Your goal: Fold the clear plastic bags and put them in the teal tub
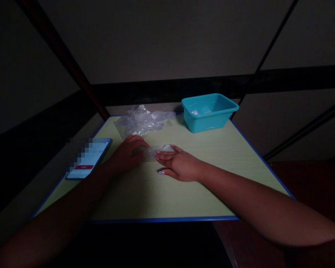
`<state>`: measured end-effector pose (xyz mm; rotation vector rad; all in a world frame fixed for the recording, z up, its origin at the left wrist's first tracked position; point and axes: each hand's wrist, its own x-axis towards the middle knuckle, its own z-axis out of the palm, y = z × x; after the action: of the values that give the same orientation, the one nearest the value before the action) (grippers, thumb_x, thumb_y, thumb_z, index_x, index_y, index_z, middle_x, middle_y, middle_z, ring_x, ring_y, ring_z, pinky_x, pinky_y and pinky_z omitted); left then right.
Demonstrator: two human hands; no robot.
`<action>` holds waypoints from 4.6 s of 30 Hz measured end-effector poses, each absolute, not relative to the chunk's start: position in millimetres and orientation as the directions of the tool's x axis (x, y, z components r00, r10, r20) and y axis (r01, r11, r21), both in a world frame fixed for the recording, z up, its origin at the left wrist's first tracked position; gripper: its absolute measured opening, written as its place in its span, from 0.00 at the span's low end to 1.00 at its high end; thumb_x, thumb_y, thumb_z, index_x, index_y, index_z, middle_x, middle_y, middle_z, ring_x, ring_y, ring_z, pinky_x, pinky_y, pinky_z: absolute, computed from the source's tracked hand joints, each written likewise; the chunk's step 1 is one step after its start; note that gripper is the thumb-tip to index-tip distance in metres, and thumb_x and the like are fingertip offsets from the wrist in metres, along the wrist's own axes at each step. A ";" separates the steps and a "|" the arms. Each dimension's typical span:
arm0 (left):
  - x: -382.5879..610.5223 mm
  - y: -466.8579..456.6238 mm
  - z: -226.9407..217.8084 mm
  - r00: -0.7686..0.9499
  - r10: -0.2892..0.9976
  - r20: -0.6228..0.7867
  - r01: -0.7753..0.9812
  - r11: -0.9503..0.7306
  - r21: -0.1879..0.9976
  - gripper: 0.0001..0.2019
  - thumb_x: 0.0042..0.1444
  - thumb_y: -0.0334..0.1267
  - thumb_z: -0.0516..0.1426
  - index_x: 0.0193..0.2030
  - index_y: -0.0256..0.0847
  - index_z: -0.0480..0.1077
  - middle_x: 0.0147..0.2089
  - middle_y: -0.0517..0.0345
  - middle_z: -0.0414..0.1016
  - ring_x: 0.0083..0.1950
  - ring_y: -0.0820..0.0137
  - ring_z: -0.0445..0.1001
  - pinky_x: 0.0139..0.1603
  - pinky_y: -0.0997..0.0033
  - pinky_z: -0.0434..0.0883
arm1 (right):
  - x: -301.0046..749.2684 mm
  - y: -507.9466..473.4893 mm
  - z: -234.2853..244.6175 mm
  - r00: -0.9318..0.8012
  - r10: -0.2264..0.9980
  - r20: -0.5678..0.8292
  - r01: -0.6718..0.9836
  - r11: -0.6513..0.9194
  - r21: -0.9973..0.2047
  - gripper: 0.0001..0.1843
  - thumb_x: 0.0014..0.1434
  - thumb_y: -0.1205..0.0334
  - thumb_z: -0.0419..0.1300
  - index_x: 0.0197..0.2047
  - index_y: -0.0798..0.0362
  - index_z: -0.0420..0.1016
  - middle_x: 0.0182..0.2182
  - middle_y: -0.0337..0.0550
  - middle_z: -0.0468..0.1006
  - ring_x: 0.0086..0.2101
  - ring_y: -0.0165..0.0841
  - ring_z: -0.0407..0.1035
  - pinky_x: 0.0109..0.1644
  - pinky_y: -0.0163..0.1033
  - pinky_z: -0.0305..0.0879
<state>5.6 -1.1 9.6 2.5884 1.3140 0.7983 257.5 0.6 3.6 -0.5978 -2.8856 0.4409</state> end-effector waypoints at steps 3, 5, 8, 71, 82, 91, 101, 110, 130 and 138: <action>6.5 -1.9 9.9 0.528 0.761 0.376 0.705 -0.640 0.307 0.12 0.52 0.33 0.55 0.43 0.40 0.73 0.44 0.52 0.71 0.48 0.60 0.67 0.52 0.57 0.66 | 256.2 -1.4 4.8 -0.906 0.415 0.084 0.375 0.878 -0.299 0.28 0.67 0.53 0.50 0.68 0.53 0.57 0.66 0.56 0.57 0.65 0.41 0.51 0.67 0.61 0.37; 7.6 -1.5 8.2 0.559 0.750 0.353 0.700 -0.655 0.283 0.12 0.52 0.32 0.55 0.42 0.41 0.74 0.45 0.53 0.71 0.49 0.61 0.66 0.52 0.58 0.66 | 255.9 -2.2 5.5 -0.909 0.410 0.074 0.372 0.878 -0.299 0.29 0.67 0.53 0.51 0.68 0.52 0.56 0.66 0.56 0.57 0.65 0.41 0.51 0.67 0.62 0.37; 8.3 -0.1 5.6 0.561 0.760 0.329 0.719 -0.644 0.263 0.11 0.52 0.30 0.54 0.39 0.42 0.75 0.44 0.53 0.72 0.48 0.61 0.66 0.51 0.58 0.66 | 256.2 -2.8 6.2 -0.917 0.393 0.060 0.354 0.876 -0.328 0.30 0.67 0.53 0.50 0.69 0.52 0.53 0.66 0.56 0.56 0.66 0.42 0.49 0.66 0.64 0.36; 67.7 -35.4 -13.2 0.403 0.901 0.164 0.899 -0.423 0.114 0.36 0.66 0.55 0.41 0.69 0.25 0.52 0.71 0.33 0.49 0.73 0.54 0.48 0.68 0.40 0.47 | 261.6 29.9 -2.2 -0.532 0.844 0.068 0.389 0.315 -0.866 0.09 0.51 0.56 0.60 0.30 0.54 0.70 0.22 0.35 0.68 0.23 0.28 0.60 0.27 0.34 0.56; 67.7 -39.0 -11.1 0.405 0.907 0.117 0.908 -0.414 0.070 0.37 0.66 0.57 0.39 0.69 0.26 0.51 0.72 0.39 0.46 0.73 0.56 0.46 0.69 0.39 0.46 | 260.7 18.8 2.1 -0.537 0.844 -0.008 0.191 0.112 -0.975 0.17 0.48 0.52 0.68 0.33 0.54 0.70 0.21 0.33 0.69 0.21 0.26 0.61 0.25 0.32 0.56; 65.2 -38.3 -11.0 0.426 0.897 0.119 0.895 -0.437 0.085 0.35 0.65 0.57 0.42 0.70 0.32 0.50 0.72 0.37 0.45 0.74 0.54 0.44 0.67 0.37 0.47 | 281.3 41.9 12.8 -0.715 0.641 0.279 0.259 0.614 -0.746 0.15 0.60 0.68 0.54 0.49 0.54 0.74 0.46 0.49 0.78 0.47 0.36 0.72 0.52 0.43 0.65; 64.7 -38.5 -13.2 0.413 0.899 0.146 0.897 -0.430 0.107 0.33 0.66 0.57 0.42 0.68 0.35 0.56 0.73 0.42 0.43 0.74 0.58 0.43 0.68 0.38 0.47 | 278.8 35.6 8.3 -0.841 0.454 0.294 0.385 0.884 -0.264 0.31 0.54 0.77 0.54 0.59 0.43 0.70 0.64 0.48 0.63 0.63 0.40 0.56 0.64 0.58 0.50; 64.8 -37.3 -10.3 0.417 0.901 0.119 0.892 -0.431 0.140 0.34 0.66 0.56 0.41 0.70 0.33 0.50 0.73 0.47 0.44 0.73 0.58 0.46 0.68 0.39 0.47 | 276.9 20.9 25.8 -0.919 0.392 0.052 0.377 0.908 -0.181 0.27 0.52 0.78 0.57 0.51 0.45 0.77 0.53 0.46 0.76 0.58 0.40 0.65 0.68 0.62 0.35; 60.8 -35.3 -9.4 0.533 0.840 0.107 0.826 -0.543 0.153 0.31 0.66 0.53 0.44 0.70 0.38 0.51 0.73 0.47 0.47 0.73 0.60 0.49 0.70 0.43 0.43 | 278.4 9.3 44.7 -0.898 0.398 0.188 0.351 0.906 -0.237 0.27 0.56 0.78 0.55 0.54 0.45 0.76 0.43 0.42 0.82 0.42 0.36 0.77 0.63 0.54 0.57; 61.4 -35.9 -6.8 0.514 0.851 0.102 0.837 -0.524 0.156 0.23 0.68 0.39 0.40 0.67 0.39 0.58 0.72 0.50 0.50 0.72 0.63 0.50 0.69 0.41 0.46 | 287.0 28.7 31.8 -0.886 0.446 0.126 0.359 0.832 -0.423 0.28 0.58 0.61 0.65 0.61 0.45 0.67 0.56 0.49 0.73 0.56 0.41 0.68 0.65 0.58 0.49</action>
<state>61.4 -35.9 -6.8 2.6573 1.4850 0.2537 287.0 28.7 31.8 -0.6223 -2.7933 0.5814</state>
